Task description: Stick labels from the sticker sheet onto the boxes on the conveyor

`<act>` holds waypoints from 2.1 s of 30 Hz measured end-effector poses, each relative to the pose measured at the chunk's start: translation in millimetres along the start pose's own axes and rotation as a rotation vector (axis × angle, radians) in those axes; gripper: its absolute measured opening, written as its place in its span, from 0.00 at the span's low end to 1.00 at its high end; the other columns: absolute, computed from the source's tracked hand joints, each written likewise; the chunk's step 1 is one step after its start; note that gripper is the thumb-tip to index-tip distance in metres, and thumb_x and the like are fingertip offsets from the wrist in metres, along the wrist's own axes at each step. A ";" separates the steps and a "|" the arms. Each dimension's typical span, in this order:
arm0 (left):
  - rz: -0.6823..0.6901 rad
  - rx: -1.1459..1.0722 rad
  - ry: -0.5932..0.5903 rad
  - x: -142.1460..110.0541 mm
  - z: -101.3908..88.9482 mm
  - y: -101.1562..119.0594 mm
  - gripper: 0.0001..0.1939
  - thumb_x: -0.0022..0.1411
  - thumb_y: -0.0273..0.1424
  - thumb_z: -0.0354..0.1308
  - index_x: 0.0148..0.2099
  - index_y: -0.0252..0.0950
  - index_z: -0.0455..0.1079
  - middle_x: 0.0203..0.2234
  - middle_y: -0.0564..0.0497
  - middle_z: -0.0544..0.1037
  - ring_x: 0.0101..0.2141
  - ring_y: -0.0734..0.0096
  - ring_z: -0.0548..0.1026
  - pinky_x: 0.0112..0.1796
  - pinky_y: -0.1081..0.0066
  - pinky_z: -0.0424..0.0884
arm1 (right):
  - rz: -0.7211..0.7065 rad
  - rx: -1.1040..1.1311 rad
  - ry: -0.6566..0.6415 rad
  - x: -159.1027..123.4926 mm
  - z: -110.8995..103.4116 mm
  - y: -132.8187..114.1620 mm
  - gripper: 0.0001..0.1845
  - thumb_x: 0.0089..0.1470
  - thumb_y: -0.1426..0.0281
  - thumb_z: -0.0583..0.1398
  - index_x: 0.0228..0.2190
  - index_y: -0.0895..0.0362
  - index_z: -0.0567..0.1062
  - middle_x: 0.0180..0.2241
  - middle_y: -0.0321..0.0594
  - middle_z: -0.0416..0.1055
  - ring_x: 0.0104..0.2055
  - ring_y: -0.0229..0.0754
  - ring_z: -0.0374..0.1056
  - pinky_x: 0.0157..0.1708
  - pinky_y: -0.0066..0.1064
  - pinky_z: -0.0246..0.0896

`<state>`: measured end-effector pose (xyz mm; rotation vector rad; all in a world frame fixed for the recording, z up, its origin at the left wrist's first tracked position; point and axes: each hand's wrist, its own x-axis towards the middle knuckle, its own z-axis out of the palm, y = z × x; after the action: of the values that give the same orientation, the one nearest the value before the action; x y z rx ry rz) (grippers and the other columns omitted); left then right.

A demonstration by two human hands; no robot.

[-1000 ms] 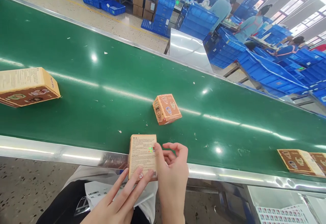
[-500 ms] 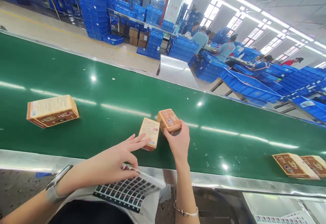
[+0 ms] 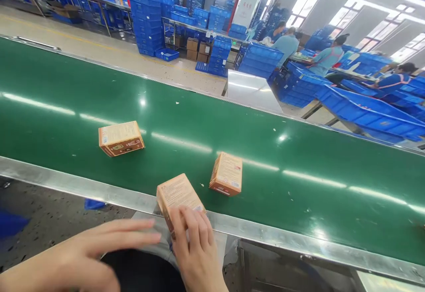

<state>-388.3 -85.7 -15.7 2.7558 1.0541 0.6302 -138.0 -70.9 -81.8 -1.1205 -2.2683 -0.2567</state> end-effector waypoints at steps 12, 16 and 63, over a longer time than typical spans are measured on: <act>-0.261 -0.617 -0.105 63.7 23.7 -1.8 0.04 0.64 0.27 0.63 0.35 0.38 0.76 0.51 0.51 0.80 0.58 0.66 0.73 0.57 0.65 0.67 | 0.263 0.326 -0.009 22.1 -88.8 49.4 0.07 0.62 0.69 0.59 0.41 0.51 0.76 0.35 0.39 0.80 0.34 0.44 0.77 0.33 0.30 0.72; -0.238 -0.573 -0.115 65.3 21.3 0.9 0.04 0.65 0.29 0.63 0.35 0.39 0.76 0.50 0.54 0.81 0.57 0.68 0.73 0.58 0.65 0.63 | -0.023 0.346 -0.174 41.3 -72.4 30.8 0.05 0.59 0.69 0.63 0.39 0.52 0.74 0.32 0.36 0.79 0.32 0.42 0.74 0.35 0.33 0.67; -0.191 -0.796 -0.258 66.6 19.2 5.2 0.12 0.56 0.14 0.60 0.30 0.36 0.76 0.56 0.51 0.76 0.62 0.61 0.67 0.64 0.68 0.60 | 1.092 1.143 -0.068 29.5 -29.3 26.9 0.14 0.58 0.56 0.62 0.31 0.54 0.75 0.50 0.43 0.73 0.45 0.45 0.71 0.41 0.32 0.69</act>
<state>-332.4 -44.9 -9.3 1.9567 0.7673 0.5005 -118.7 -46.6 -43.1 -1.4025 -1.1180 1.3070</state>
